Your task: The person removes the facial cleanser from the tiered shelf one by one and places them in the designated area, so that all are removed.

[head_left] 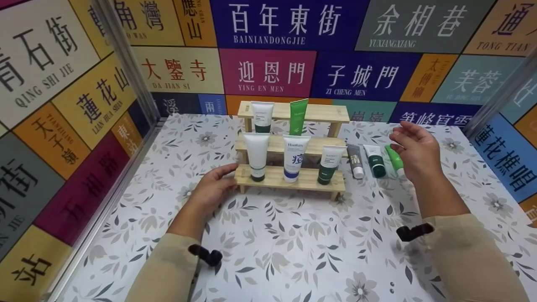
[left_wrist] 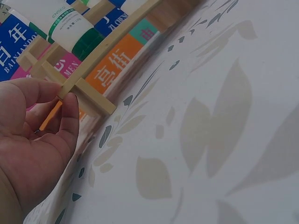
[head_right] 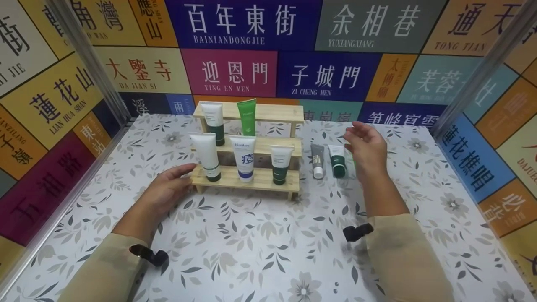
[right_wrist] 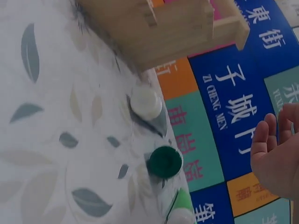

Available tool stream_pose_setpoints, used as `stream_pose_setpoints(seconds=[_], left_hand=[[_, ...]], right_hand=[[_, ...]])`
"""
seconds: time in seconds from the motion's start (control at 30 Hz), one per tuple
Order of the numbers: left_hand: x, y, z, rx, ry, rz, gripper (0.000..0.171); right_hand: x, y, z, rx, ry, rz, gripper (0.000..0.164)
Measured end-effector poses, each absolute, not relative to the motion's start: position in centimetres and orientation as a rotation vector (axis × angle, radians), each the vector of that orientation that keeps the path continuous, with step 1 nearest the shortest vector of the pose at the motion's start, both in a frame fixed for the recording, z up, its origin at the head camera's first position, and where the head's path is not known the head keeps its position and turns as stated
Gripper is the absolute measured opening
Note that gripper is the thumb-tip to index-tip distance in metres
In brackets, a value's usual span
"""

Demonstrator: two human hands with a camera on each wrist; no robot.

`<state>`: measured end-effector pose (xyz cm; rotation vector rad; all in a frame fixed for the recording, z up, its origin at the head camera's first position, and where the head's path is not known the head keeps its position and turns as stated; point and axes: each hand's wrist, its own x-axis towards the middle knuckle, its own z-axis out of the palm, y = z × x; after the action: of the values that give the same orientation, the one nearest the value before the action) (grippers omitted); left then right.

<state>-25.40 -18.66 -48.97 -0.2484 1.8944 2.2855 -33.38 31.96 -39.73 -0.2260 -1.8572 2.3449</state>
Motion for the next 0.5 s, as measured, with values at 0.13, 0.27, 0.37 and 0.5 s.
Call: stream_pose_setpoints(seconds=[0.13,0.27,0.37,0.5], left_hand=[[-25.4,-18.7,-48.9,-0.254,1.892,2.295,0.051],[-25.4,-18.8,-49.0,-0.261,1.884,2.292,0.051],[-25.4,-18.8,-49.0,-0.263,1.885,2.278,0.050],[-25.4,-18.8,-48.9,-0.274,1.893,2.253,0.050]], right_hand=[[-32.6,29.4,-38.6,-0.048,-1.828,2.379,0.042],[-32.1,27.2,-37.6,0.068,-1.782,2.440,0.039],[-31.7,25.8,-36.9,0.123,-1.802,2.443,0.038],[-31.4,24.3,-36.1,0.225,-1.830,2.445,0.038]])
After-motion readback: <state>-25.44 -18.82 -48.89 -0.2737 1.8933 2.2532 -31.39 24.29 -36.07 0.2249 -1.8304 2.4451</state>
